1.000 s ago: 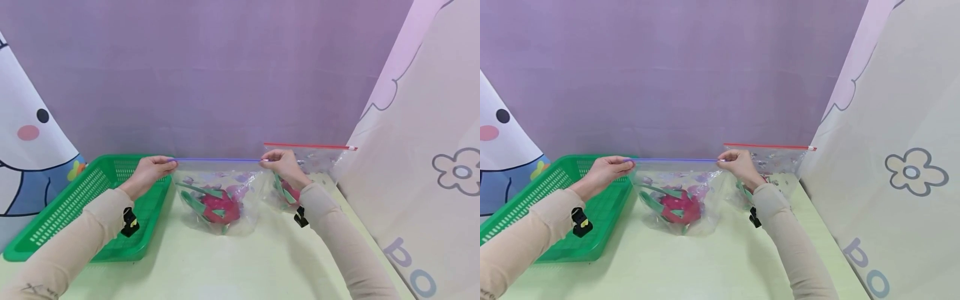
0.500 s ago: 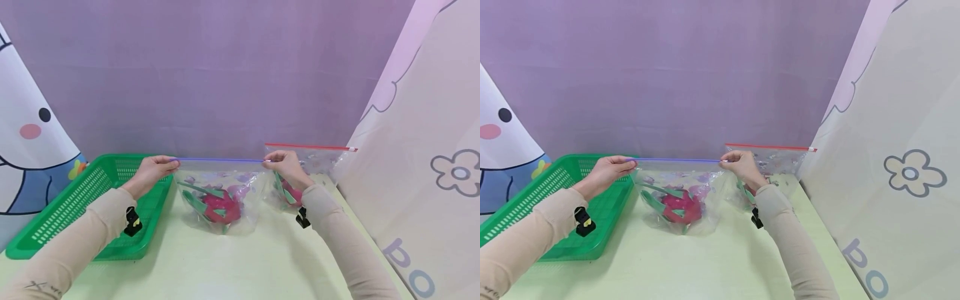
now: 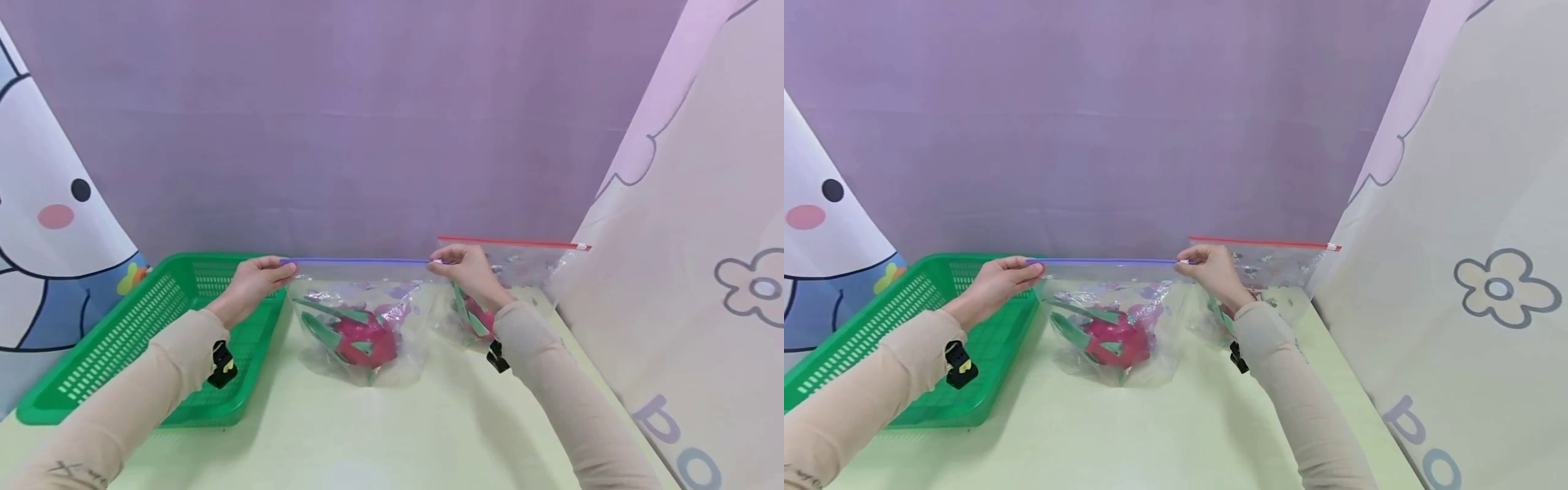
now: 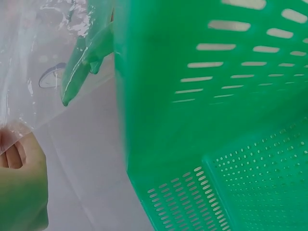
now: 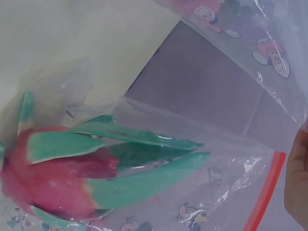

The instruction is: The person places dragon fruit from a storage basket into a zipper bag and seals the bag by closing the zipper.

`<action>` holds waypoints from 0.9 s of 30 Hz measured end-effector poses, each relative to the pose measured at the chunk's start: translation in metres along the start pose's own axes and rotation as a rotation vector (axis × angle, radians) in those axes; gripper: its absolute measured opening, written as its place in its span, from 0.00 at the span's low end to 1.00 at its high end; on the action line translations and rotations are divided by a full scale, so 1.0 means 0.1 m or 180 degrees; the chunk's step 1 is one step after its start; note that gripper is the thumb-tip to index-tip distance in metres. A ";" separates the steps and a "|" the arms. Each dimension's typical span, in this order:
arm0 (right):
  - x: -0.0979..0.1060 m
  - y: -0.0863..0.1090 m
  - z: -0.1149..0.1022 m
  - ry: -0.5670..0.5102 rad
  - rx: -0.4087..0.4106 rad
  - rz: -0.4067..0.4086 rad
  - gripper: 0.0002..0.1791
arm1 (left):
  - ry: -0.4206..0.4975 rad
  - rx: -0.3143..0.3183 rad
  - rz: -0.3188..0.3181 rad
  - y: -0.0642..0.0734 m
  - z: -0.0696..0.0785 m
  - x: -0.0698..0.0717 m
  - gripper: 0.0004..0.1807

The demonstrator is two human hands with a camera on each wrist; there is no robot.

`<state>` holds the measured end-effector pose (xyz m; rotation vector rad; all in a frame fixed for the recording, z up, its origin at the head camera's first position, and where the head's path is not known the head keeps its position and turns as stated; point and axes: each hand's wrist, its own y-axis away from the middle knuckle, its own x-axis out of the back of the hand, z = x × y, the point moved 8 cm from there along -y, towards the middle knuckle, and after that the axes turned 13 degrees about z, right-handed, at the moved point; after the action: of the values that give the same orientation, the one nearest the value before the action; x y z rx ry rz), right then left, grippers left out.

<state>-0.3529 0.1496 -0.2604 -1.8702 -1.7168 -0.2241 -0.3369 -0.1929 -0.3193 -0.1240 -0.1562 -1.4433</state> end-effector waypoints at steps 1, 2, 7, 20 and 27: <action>0.00 0.00 0.00 0.0022 0.0000 0.0013 0.12 | 0.0015 0.0011 0.0002 0.00 0.00 -0.01 0.27; 0.01 0.00 0.00 0.0043 0.0005 0.0034 0.12 | 0.0031 0.0003 0.0004 0.01 0.00 -0.01 0.27; 0.02 -0.01 -0.03 0.0124 0.0028 0.0125 0.14 | 0.0087 0.0012 0.0047 0.01 0.03 -0.04 0.26; 0.10 -0.02 -0.02 0.0105 -0.0056 0.0137 0.14 | 0.0197 0.0122 -0.0103 0.04 0.06 -0.09 0.28; 0.11 0.05 -0.24 0.0468 0.0511 0.0309 0.17 | -0.0337 -0.0354 0.0160 0.07 0.23 0.05 0.36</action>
<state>-0.3407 0.1466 -0.2373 -1.7689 -1.4966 -0.1752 -0.3303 -0.1926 -0.2956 -0.2938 -0.1585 -1.3959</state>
